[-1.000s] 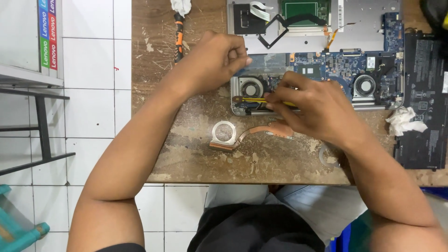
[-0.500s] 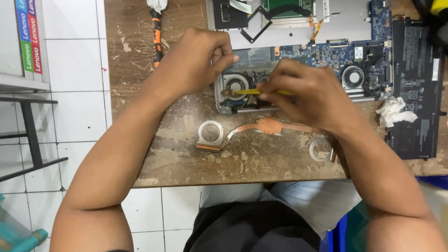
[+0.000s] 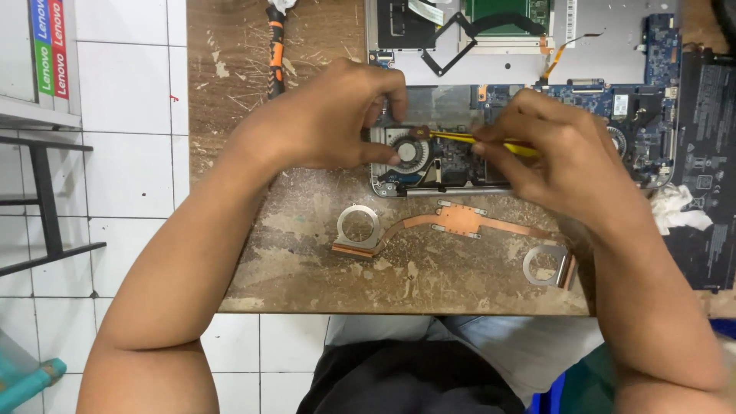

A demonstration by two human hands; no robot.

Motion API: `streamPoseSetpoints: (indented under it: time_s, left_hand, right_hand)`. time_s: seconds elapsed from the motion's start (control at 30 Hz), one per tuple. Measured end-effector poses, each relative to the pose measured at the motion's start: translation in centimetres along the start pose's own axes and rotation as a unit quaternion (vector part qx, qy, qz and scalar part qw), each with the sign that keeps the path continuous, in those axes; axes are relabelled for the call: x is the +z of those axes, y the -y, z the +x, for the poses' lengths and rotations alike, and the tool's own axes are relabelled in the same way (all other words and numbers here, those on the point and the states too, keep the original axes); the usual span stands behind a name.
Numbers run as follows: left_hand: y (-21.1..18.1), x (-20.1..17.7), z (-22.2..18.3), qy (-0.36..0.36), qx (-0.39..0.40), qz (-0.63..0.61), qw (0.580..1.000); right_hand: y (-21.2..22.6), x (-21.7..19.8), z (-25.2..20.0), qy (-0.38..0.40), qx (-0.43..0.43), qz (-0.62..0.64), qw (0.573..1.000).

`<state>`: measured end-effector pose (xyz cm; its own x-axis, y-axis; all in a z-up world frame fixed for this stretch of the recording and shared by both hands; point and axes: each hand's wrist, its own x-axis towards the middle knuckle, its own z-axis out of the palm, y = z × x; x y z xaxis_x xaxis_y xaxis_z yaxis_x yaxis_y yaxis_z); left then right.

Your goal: The person applies thermal paste to a copper heat sink using a small yellow tool. They then use the tool to spread the paste onto the CPU and GPU areas of the laptop motherboard.

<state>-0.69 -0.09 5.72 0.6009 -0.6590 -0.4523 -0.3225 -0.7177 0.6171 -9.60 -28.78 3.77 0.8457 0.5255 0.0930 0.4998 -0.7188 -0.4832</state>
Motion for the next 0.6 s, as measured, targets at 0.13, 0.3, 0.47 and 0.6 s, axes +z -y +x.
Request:
streamPoseSetpoints:
  time_s: [0.13, 0.3, 0.47, 0.6]
  left_hand:
    - [3.3, 1.6, 2.0, -0.063, 0.117, 0.024, 0.991]
    - [2.9, 1.1, 1.4, -0.048, 0.117, -0.004, 0.992]
    - [3.4, 1.2, 1.4, -0.064, 0.156, 0.018, 0.985]
    - [4.0, 1.3, 1.8, -0.064, 0.184, 0.019, 0.981]
  right_hand:
    - [-0.3, 1.0, 0.5, -0.016, -0.024, -0.008, 1.0]
    - [1.2, 1.3, 1.6, -0.031, -0.042, -0.051, 0.997]
    - [1.3, 1.5, 1.9, -0.022, -0.038, -0.055, 0.998]
    - [1.4, 1.9, 2.0, -0.041, -0.066, -0.121, 0.99]
